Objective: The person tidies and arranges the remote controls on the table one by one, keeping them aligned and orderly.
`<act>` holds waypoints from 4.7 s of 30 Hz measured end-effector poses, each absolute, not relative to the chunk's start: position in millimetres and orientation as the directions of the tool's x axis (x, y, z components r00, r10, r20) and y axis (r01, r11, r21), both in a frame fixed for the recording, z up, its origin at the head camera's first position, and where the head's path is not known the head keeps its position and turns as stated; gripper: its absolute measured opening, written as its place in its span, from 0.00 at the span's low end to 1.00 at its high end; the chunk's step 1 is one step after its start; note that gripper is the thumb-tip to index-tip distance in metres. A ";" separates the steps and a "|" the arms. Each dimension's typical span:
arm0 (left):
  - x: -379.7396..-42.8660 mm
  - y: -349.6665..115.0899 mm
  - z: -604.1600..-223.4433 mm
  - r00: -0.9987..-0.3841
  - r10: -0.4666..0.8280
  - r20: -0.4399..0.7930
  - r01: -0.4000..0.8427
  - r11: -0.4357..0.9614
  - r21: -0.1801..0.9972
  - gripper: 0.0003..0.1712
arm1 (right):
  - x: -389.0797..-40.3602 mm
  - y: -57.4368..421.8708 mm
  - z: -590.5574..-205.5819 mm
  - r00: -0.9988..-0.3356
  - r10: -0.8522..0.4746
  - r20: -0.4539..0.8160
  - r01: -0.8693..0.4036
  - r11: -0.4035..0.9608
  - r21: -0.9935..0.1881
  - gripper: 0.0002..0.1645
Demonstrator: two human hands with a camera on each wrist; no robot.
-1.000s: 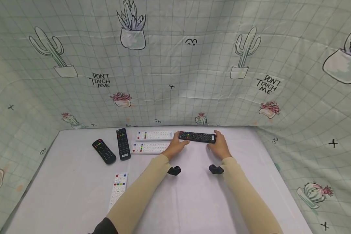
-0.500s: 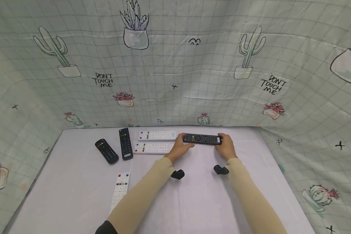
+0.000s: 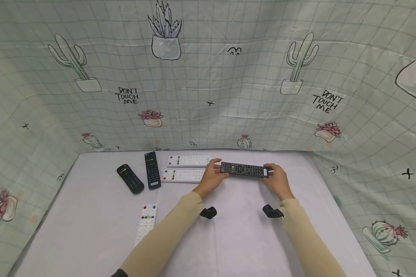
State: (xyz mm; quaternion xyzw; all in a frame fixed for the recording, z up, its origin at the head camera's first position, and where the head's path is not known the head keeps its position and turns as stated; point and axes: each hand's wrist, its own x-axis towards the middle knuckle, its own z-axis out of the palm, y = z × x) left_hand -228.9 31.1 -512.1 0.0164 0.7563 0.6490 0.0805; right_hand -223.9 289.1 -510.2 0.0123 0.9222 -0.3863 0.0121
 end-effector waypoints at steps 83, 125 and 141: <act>-130.1 -180.8 -493.4 -0.886 0.445 -0.130 0.087 0.435 0.896 0.33 | -54.3 136.1 -513.5 -0.882 -0.448 -0.149 0.067 0.194 -0.979 0.37; -148.3 -181.5 -487.2 -0.805 0.579 -0.127 0.262 0.540 0.800 0.34 | -28.5 70.2 -539.6 -0.855 -0.502 -0.129 0.073 0.130 -0.989 0.49; -155.9 -179.4 -495.1 -0.775 0.612 -0.159 0.302 0.579 0.757 0.34 | -28.4 50.9 -544.7 -0.849 -0.510 -0.140 0.010 0.249 -0.968 0.57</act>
